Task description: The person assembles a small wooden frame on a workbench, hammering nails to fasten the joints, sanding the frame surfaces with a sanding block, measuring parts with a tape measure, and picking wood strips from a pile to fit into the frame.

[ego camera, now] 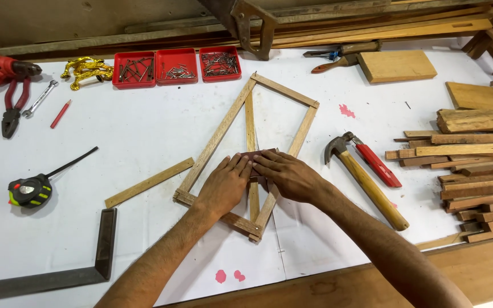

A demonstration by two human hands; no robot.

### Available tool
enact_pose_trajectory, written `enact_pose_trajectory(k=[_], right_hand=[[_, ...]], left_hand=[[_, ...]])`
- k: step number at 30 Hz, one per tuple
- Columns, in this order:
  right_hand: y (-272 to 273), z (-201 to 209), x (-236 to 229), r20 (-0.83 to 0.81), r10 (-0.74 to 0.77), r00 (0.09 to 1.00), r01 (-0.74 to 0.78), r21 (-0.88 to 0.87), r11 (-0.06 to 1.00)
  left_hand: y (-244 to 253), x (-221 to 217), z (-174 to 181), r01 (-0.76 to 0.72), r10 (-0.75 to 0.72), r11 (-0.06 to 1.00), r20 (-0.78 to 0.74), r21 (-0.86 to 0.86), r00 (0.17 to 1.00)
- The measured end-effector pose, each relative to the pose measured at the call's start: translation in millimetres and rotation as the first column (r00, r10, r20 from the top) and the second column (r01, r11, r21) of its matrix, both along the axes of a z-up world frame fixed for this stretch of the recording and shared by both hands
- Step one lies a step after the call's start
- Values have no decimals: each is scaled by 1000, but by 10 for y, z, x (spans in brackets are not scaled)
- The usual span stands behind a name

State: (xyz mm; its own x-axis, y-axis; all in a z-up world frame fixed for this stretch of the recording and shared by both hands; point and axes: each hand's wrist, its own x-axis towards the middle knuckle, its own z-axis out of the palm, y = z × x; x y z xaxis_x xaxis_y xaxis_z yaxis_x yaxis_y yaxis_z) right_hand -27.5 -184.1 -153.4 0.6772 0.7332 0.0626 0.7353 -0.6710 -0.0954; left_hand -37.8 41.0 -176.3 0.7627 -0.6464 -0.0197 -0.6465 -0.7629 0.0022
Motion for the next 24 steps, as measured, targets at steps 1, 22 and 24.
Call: enact_pose_trajectory(k=[1, 22, 24], right_hand=[[1, -11, 4, -2, 0, 1000, 0, -1, 1000], [-120, -5, 1240, -51, 32, 998, -28, 87, 996], [-87, 64, 1188, -35, 0, 999, -1, -20, 1000]], left_hand=[[-7, 11, -24, 0, 0, 1000, -2, -1, 1000], [-275, 1189, -3, 0, -16, 983, 87, 183, 996], [-253, 1203, -130, -8, -2, 998, 145, 65, 989]])
